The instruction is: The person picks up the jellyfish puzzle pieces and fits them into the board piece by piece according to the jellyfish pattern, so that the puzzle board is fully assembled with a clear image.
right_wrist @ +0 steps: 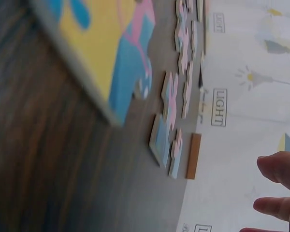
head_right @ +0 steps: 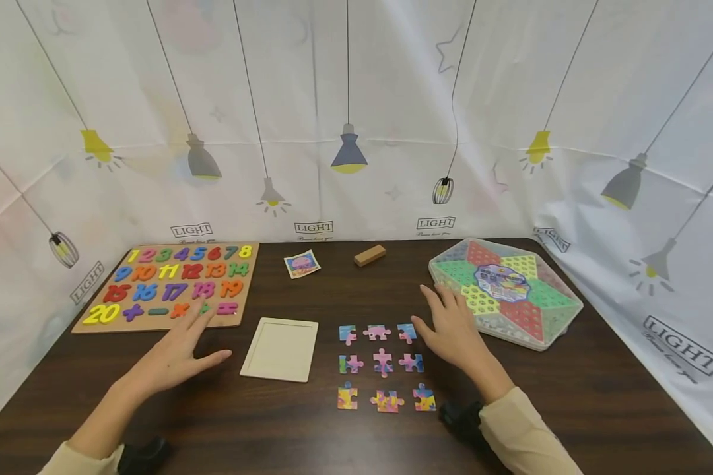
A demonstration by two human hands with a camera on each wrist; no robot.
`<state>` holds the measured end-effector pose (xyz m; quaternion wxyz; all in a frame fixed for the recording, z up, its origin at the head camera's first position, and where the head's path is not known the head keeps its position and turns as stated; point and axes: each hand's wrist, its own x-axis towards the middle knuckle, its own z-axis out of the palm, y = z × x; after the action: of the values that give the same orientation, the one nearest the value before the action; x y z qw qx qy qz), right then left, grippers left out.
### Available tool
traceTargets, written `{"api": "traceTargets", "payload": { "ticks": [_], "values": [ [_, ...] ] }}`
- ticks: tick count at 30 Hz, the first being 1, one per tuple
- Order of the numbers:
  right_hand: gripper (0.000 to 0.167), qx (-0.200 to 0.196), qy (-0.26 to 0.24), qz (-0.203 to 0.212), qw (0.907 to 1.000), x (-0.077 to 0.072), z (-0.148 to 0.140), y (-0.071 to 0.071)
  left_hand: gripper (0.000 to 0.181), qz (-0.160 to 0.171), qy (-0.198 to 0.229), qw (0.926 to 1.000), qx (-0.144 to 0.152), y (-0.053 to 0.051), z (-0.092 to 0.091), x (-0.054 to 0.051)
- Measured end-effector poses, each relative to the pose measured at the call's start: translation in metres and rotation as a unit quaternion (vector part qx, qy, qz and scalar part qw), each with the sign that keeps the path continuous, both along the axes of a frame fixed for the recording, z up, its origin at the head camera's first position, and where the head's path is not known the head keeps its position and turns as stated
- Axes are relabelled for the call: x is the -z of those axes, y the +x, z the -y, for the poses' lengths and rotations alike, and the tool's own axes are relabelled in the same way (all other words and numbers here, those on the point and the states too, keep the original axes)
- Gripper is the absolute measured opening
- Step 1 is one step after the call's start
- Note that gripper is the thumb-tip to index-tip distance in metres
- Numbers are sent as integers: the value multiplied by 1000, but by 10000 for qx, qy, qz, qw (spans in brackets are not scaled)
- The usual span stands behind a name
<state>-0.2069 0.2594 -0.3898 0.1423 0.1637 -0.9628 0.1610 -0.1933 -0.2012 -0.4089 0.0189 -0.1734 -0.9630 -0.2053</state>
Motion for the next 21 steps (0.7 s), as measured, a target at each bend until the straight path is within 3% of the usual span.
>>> {"api": "traceTargets", "payload": {
  "ticks": [6, 12, 21],
  "values": [
    [57, -206, 29, 97, 9997, 3, 12, -2, 90, 233, 330, 9990, 212, 1, -8, 6],
    [55, -407, 40, 179, 9990, 5, 29, -2, 84, 192, 598, 9961, 615, 1, -14, 17],
    [50, -686, 2, 320, 9971, 4, 56, 3, 77, 157, 398, 9966, 699, 3, -19, 26]
  ]
}}
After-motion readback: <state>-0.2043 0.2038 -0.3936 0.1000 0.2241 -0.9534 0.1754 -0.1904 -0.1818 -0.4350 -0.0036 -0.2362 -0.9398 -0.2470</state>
